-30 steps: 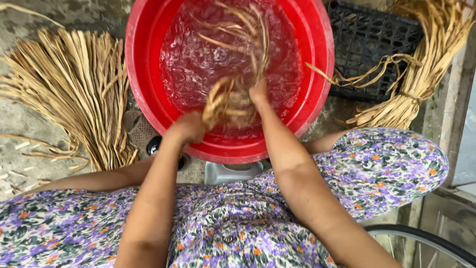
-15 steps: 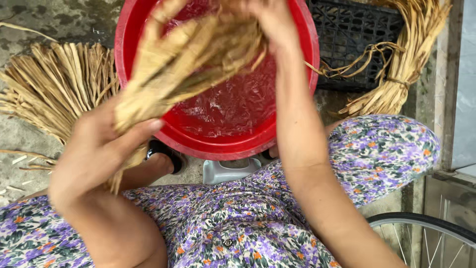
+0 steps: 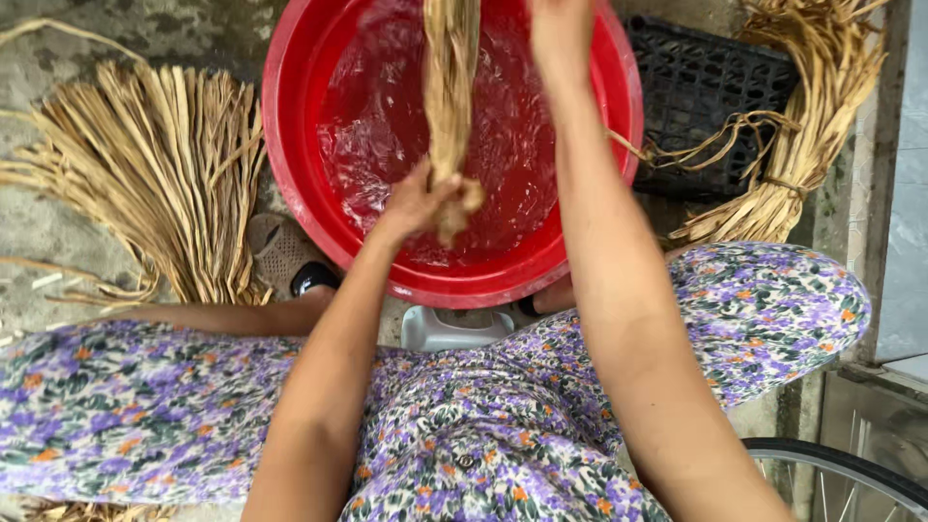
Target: The person sits on a low stool and washes bundles of dried leaf strips in a red basin of water, swishing and turning them by hand. They lift the wetted bundles out, set them on a black plastic crate, and gather and tie the strips into bundles.
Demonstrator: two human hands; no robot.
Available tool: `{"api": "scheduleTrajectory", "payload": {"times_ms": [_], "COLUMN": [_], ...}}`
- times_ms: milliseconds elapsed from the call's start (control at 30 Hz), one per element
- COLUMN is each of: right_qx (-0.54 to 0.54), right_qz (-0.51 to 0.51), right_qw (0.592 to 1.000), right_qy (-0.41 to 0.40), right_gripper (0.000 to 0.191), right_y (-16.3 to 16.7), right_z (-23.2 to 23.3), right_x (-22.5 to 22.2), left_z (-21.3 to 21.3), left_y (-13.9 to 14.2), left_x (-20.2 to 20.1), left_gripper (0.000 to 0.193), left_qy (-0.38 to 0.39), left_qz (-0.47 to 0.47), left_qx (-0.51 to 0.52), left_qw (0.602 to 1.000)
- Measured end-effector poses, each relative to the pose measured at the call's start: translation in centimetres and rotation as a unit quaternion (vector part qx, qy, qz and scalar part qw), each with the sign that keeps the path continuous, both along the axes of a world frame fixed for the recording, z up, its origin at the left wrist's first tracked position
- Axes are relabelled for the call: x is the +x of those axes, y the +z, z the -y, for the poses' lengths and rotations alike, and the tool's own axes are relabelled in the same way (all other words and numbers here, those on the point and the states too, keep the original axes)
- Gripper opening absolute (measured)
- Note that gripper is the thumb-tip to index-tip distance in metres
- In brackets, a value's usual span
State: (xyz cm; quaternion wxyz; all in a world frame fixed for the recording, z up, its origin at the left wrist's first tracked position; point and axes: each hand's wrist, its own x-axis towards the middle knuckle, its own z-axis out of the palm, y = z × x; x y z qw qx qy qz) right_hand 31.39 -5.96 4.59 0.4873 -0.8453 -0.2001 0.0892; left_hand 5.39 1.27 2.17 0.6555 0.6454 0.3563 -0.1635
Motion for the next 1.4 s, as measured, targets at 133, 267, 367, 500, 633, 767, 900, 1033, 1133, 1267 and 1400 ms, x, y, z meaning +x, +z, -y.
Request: {"api": "scheduleTrajectory", "payload": {"times_ms": [133,267,367,500,633,767,900,1033,1133,1267,1400], "right_qx": [-0.109,-0.036,0.022,-0.118,-0.258,-0.180,-0.098,-0.130,-0.151,-0.136,-0.013], "right_qz": [-0.348,-0.349,-0.407,-0.408,-0.310,-0.346,-0.348,-0.315,-0.343,-0.332,-0.449], "right_qw": [0.929,0.920,0.901,0.904,0.906,0.921,0.929,0.940,0.927,0.925,0.891], "right_qy": [-0.070,-0.172,-0.149,0.038,0.128,-0.023,-0.075,0.032,0.013,-0.122,-0.068], "right_gripper": [0.045,0.031,0.027,0.026,0.031,0.034,0.029,0.028,0.024,0.017,0.020], "right_y": [-7.1,-9.5,-7.9,-7.6,-10.0,-10.3,-8.3,-7.9,-9.2,-10.3,-9.3], "right_z": [5.5,7.9,5.6,3.2,5.2,6.5,4.1,2.4,3.7,5.9,5.4], "right_x": [-7.4,-12.5,-14.4,-17.1,-17.2,-15.8,-16.5,-17.4,-16.4,-14.7,-15.1], "left_z": [-0.5,-2.2,-1.4,0.0,-1.2,-2.6,-2.1,-1.5,-1.7,-1.2,1.7], "left_y": [-3.5,-3.9,-3.4,-2.9,-3.2,-3.9,-4.1,-3.5,-2.1,-0.4,-1.4], "left_x": [-1.2,-0.9,0.1,0.3,-0.5,-0.9,-0.9,-1.0,-1.1,-0.9,0.0], "left_gripper": [0.073,0.071,0.072,0.071,0.057,0.060,0.051,0.054,0.054,0.041,0.040], "left_qy": [-0.082,0.085,0.128,0.083,0.001,0.151,0.173,0.043,0.109,0.155,0.022], "left_qz": [-0.060,-0.021,0.049,-0.029,-0.141,-0.184,-0.069,-0.101,-0.075,0.083,0.146], "left_qx": [0.188,0.139,0.079,0.008,0.137,0.127,0.045,0.220,0.300,0.350,0.265], "left_qw": [0.977,0.986,0.987,0.996,0.980,0.963,0.981,0.969,0.945,0.920,0.953]}}
